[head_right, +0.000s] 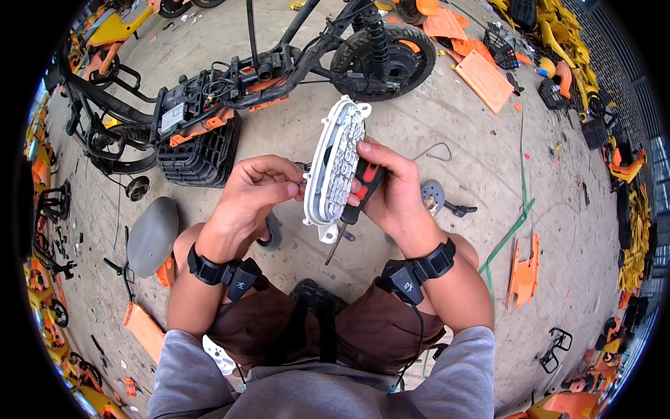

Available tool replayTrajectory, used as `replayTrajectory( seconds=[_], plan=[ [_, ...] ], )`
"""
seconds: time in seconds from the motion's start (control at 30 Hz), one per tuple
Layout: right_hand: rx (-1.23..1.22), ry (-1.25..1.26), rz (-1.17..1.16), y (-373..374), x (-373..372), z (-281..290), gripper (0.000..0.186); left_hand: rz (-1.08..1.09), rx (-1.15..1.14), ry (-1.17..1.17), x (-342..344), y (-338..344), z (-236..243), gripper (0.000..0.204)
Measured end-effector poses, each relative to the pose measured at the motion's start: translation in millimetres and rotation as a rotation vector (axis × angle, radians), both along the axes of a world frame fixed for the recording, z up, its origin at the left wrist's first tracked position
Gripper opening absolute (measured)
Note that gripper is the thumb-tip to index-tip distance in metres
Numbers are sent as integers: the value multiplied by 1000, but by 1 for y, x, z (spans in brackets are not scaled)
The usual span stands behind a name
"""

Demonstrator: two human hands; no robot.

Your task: The person sits on the floor and uses a screwdriver to remove screws from a white plastic housing. They separate the casing, inspect the internal components, and continue manipulating the parts with the screwdriver.

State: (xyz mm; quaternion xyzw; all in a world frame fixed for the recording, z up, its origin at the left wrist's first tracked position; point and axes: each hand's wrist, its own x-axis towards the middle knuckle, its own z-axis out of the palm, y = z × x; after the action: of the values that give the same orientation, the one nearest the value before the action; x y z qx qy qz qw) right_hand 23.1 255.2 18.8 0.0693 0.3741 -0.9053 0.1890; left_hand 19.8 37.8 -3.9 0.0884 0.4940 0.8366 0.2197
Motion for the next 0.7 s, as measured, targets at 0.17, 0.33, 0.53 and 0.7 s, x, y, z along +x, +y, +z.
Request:
replayTrajectory(
  seconds=[0.17,0.33,0.53,0.7],
  plan=[
    [-16,5,10,2,0,-3,30,-6,4,5,0,0,-1,18],
    [-13,-14,-8,0,0,-1,29,-8,-7,3,-1,-1,-1,18],
    [-11,0,1,1,0,-2,29,-6,-11,2,-1,0,-1,18],
    [-24,-1,-1,-1,-1,-1,30,-9,-10,-2,-1,-1,0,18]
  ],
)
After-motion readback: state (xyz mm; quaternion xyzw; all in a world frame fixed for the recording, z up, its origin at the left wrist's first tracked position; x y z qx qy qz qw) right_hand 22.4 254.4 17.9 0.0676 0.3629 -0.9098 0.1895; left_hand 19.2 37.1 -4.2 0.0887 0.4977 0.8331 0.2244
